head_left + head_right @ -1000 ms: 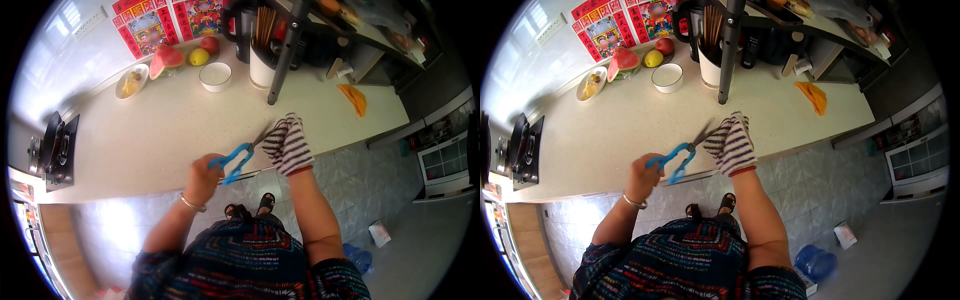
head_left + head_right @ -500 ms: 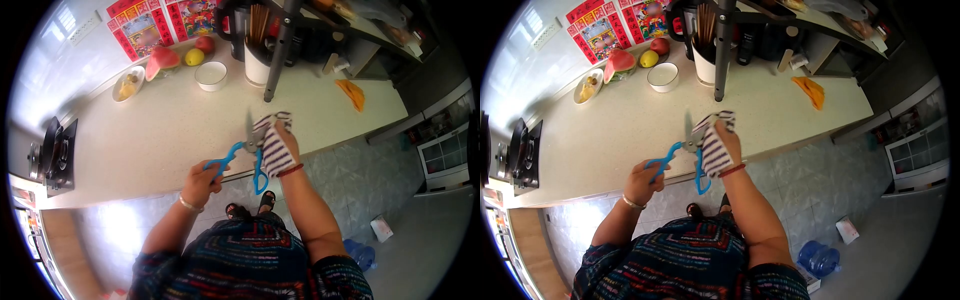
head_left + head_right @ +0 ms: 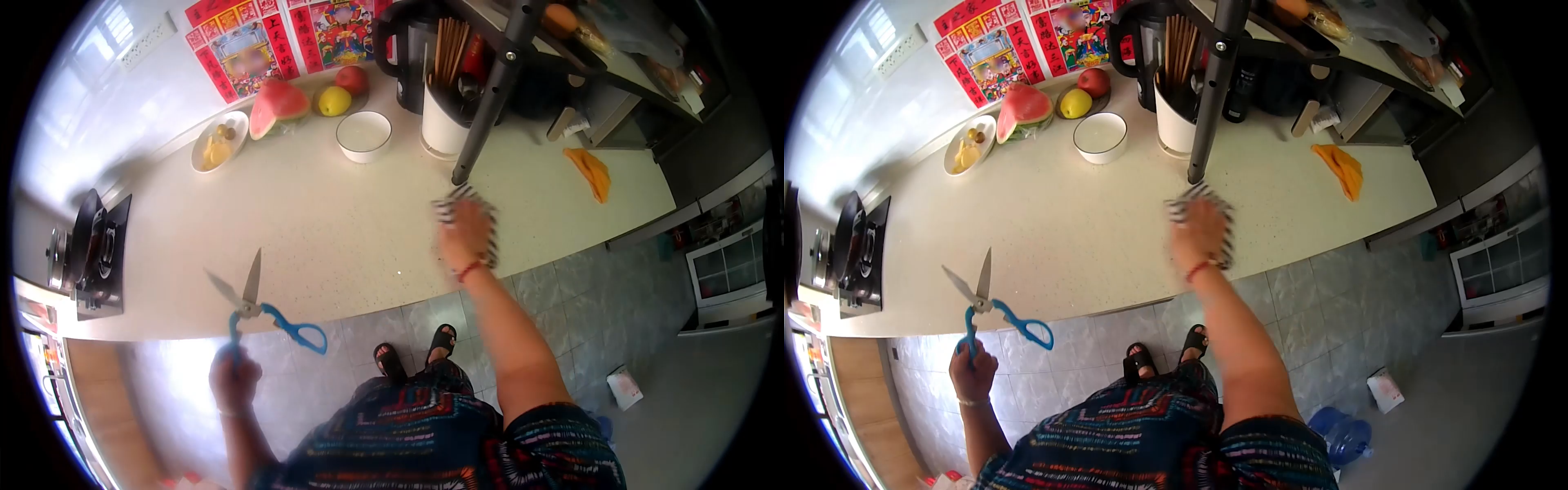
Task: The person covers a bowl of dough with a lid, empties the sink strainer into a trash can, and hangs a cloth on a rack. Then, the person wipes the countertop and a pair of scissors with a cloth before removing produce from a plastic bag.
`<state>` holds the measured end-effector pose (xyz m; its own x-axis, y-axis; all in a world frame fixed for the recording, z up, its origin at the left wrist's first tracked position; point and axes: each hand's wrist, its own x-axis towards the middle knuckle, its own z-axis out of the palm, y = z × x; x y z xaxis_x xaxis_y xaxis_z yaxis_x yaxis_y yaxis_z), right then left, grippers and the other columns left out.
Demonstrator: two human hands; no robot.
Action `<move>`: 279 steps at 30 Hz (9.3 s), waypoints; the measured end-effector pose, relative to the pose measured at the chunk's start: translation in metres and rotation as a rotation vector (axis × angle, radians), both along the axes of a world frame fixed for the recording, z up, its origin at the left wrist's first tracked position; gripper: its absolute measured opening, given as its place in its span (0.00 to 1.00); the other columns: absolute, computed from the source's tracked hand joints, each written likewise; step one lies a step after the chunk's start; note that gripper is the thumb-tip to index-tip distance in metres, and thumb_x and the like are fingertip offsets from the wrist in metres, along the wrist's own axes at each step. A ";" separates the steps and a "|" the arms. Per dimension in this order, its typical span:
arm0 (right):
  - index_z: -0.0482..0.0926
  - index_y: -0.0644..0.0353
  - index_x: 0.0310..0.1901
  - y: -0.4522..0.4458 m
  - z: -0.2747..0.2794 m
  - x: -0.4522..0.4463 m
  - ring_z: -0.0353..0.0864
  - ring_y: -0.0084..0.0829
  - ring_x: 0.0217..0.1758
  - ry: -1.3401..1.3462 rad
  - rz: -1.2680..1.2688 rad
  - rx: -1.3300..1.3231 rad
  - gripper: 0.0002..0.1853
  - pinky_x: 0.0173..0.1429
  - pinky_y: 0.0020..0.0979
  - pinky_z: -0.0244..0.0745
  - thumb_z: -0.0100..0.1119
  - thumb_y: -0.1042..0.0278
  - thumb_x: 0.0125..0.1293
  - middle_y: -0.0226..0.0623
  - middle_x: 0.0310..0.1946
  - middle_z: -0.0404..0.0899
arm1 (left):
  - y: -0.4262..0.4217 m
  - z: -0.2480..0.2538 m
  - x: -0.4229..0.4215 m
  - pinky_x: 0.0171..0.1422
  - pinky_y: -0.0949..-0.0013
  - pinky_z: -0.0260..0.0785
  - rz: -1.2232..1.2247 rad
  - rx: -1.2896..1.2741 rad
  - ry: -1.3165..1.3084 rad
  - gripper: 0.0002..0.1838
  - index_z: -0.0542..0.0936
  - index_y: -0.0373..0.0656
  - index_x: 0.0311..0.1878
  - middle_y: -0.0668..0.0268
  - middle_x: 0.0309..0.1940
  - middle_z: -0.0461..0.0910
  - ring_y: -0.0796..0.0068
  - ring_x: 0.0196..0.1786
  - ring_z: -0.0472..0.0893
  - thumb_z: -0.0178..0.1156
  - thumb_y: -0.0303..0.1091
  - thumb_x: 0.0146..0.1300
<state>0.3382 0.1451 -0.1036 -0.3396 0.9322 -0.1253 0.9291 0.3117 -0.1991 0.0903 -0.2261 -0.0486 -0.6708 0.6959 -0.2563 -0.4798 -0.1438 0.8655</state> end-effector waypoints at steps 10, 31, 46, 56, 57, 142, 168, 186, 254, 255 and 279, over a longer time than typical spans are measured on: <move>0.62 0.54 0.61 0.048 -0.003 -0.119 0.48 0.37 0.70 0.183 -0.095 0.160 0.27 0.70 0.41 0.40 0.41 0.49 0.63 0.37 0.66 0.54 | -0.079 -0.020 -0.007 0.15 0.78 0.51 0.102 -0.424 0.620 0.14 0.71 0.33 0.37 0.71 0.14 0.63 0.83 0.10 0.56 0.47 0.38 0.60; 0.67 0.46 0.58 0.033 -0.002 0.075 0.51 0.35 0.68 0.164 0.220 0.163 0.24 0.69 0.41 0.43 0.46 0.50 0.61 0.32 0.63 0.58 | 0.135 -0.036 0.020 0.27 0.68 0.65 0.190 -0.477 1.438 0.08 0.74 0.38 0.41 0.63 0.20 0.71 0.68 0.24 0.73 0.48 0.26 0.60; 0.59 0.42 0.64 0.228 0.004 0.098 0.43 0.37 0.72 -0.043 0.276 0.048 0.28 0.70 0.46 0.39 0.37 0.42 0.63 0.33 0.68 0.47 | 0.238 -0.028 0.170 0.41 0.55 0.69 -0.209 -1.209 1.345 0.27 0.72 0.41 0.44 0.51 0.40 0.73 0.50 0.40 0.75 0.66 0.45 0.42; 0.61 0.43 0.63 0.225 0.004 0.159 0.48 0.35 0.70 -0.118 0.110 0.140 0.27 0.71 0.40 0.38 0.40 0.46 0.62 0.32 0.68 0.50 | 0.320 0.019 0.093 0.56 0.61 0.64 0.072 -0.959 1.397 0.38 0.64 0.37 0.56 0.48 0.47 0.70 0.53 0.54 0.68 0.66 0.48 0.45; 0.61 0.44 0.63 0.215 0.001 0.171 0.48 0.35 0.70 -0.102 0.122 0.165 0.27 0.71 0.41 0.38 0.41 0.47 0.62 0.33 0.67 0.51 | 0.335 0.013 0.079 0.57 0.61 0.63 0.110 -0.908 1.382 0.40 0.63 0.37 0.57 0.48 0.47 0.70 0.52 0.55 0.68 0.66 0.49 0.45; 0.59 0.54 0.61 0.589 0.338 0.241 0.69 0.43 0.56 0.017 0.474 0.216 0.37 0.58 0.35 0.66 0.62 0.64 0.46 0.45 0.57 0.65 | 0.597 0.263 0.356 0.21 0.69 0.73 -0.413 -0.352 0.695 0.24 0.77 0.28 0.26 0.54 0.16 0.77 0.66 0.16 0.78 0.48 0.46 0.55; 0.76 0.59 0.38 0.437 0.373 0.332 0.76 0.36 0.43 0.754 0.035 0.975 0.16 0.46 0.30 0.69 0.54 0.56 0.54 0.40 0.39 0.77 | 0.594 0.263 0.354 0.17 0.71 0.71 -0.390 -0.310 0.644 0.21 0.75 0.28 0.35 0.55 0.19 0.76 0.70 0.16 0.77 0.49 0.42 0.55; 0.69 0.64 0.48 0.252 0.323 0.428 0.71 0.37 0.51 2.150 0.658 -0.202 0.18 0.59 0.35 0.64 0.36 0.60 0.66 0.43 0.47 0.73 | 0.536 0.268 0.415 0.29 0.66 0.72 -0.320 -0.341 1.139 0.29 0.73 0.31 0.38 0.53 0.21 0.76 0.65 0.23 0.79 0.46 0.55 0.60; 0.72 0.64 0.48 0.258 0.121 0.355 0.74 0.23 0.45 1.335 0.415 -1.067 0.17 0.52 0.25 0.69 0.56 0.77 0.54 0.31 0.41 0.76 | 0.480 0.090 0.362 0.47 0.73 0.69 -0.062 -0.013 0.260 0.25 0.63 0.30 0.56 0.60 0.43 0.73 0.73 0.43 0.74 0.54 0.36 0.61; 0.72 0.64 0.47 0.256 0.123 0.353 0.75 0.23 0.45 1.421 0.480 -1.002 0.16 0.52 0.25 0.69 0.56 0.77 0.54 0.30 0.40 0.77 | 0.480 0.089 0.360 0.47 0.73 0.69 -0.064 -0.014 0.261 0.25 0.63 0.30 0.56 0.60 0.43 0.73 0.73 0.43 0.74 0.54 0.36 0.61; 0.67 0.59 0.54 0.204 0.121 0.323 0.71 0.33 0.50 0.936 0.867 -0.264 0.19 0.51 0.33 0.68 0.51 0.65 0.62 0.41 0.45 0.72 | 0.485 0.137 0.435 0.21 0.66 0.67 -0.147 -0.316 1.208 0.23 0.68 0.36 0.52 0.53 0.22 0.76 0.63 0.18 0.77 0.59 0.36 0.55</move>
